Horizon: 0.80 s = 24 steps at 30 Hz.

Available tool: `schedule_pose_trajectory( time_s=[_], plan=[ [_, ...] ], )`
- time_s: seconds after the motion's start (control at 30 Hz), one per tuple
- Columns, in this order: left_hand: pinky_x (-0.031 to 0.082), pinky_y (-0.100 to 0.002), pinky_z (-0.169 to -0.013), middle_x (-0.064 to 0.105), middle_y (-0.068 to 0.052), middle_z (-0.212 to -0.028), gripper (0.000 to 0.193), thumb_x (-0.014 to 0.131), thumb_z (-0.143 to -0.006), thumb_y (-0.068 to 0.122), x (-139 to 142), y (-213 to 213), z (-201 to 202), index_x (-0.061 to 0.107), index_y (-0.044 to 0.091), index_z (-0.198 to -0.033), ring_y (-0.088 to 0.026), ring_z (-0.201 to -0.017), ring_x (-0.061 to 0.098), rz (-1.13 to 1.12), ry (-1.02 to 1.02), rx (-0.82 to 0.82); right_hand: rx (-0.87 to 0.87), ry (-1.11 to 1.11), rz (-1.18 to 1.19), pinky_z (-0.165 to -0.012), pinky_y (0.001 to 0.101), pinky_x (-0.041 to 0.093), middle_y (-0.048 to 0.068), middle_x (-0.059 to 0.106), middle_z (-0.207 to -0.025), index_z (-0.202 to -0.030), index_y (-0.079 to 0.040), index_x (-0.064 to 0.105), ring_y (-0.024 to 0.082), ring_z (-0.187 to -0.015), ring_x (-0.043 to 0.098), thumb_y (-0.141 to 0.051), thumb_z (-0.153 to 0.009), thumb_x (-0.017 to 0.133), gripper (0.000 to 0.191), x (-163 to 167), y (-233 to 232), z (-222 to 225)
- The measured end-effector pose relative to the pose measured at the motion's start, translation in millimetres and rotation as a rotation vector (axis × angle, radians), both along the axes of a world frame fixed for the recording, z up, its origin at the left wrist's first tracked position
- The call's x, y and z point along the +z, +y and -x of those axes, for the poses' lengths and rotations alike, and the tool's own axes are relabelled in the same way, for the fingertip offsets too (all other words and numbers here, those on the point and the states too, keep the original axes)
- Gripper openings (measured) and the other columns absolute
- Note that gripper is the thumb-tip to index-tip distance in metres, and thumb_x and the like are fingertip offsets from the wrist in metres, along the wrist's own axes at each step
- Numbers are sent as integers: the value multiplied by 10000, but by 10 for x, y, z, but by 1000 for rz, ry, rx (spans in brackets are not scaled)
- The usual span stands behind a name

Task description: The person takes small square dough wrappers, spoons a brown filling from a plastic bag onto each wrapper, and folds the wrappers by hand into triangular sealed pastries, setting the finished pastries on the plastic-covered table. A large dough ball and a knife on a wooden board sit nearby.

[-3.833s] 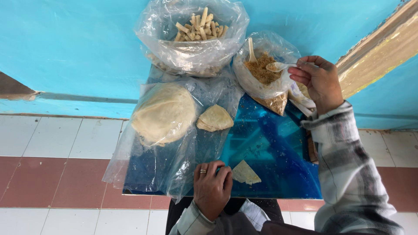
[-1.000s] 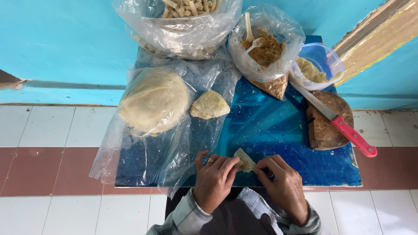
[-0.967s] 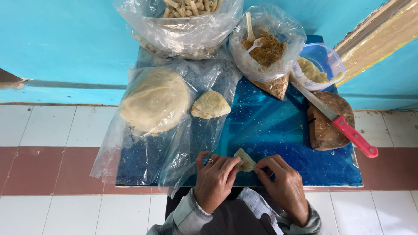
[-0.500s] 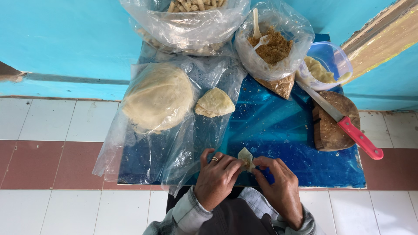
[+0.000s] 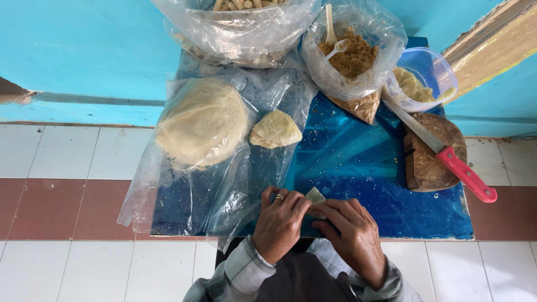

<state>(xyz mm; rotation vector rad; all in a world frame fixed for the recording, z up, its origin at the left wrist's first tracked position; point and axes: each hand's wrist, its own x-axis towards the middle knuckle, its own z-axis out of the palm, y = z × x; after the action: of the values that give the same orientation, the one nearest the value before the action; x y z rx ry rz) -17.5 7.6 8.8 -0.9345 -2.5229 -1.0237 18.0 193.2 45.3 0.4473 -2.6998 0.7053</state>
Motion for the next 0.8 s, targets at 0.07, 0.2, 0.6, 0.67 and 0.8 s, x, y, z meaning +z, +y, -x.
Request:
schedule_pose_trajectory(
  time_s=[0.07, 0.2, 0.6, 0.67, 0.8],
  plan=[
    [387, -486, -1010, 646, -48, -956, 256, 683, -841, -22, -4, 32, 15, 653, 68, -1078, -247, -911, 639, -6, 7, 24, 11, 22, -26, -707, 393, 530, 44, 726, -988, -1012, -93, 765, 246, -837, 664, -177, -741, 825, 290, 4, 1, 26],
    [392, -488, -1007, 639, -49, -925, 163, 686, -907, 17, 2, 87, 31, 633, 86, -1044, -257, -902, 645, -18, -35, 71, 60, 17, -49, -699, 383, 530, 25, 715, -950, -1003, -98, 762, 237, -831, 662, -117, -802, 772, 202, 11, 39, 118],
    [380, -504, -940, 611, -40, -831, 95, 757, -855, 127, 42, 113, 104, 668, 119, -825, -253, -843, 650, -41, -112, 97, -112, -461, 247, -590, 349, 538, 100, 728, -822, -976, -62, 712, 256, -684, 695, -110, -832, 810, 180, -90, 168, 393],
    [384, -497, -919, 613, -30, -801, 112, 777, -822, 142, 40, 139, 119, 672, 136, -786, -250, -821, 653, -56, -136, 125, -61, -225, 264, -602, 324, 556, 85, 769, -916, -1039, -86, 737, 210, -757, 756, -61, -880, 748, 161, -52, 169, 252],
    [390, -483, -898, 618, -10, -786, 133, 789, -815, 156, 42, 143, 141, 667, 148, -761, -236, -801, 654, -83, -168, 134, -61, 81, 192, -771, 341, 593, 96, 753, -1055, -1044, -91, 727, 236, -926, 738, -60, -820, 783, 234, -24, 138, -13]
  ],
)
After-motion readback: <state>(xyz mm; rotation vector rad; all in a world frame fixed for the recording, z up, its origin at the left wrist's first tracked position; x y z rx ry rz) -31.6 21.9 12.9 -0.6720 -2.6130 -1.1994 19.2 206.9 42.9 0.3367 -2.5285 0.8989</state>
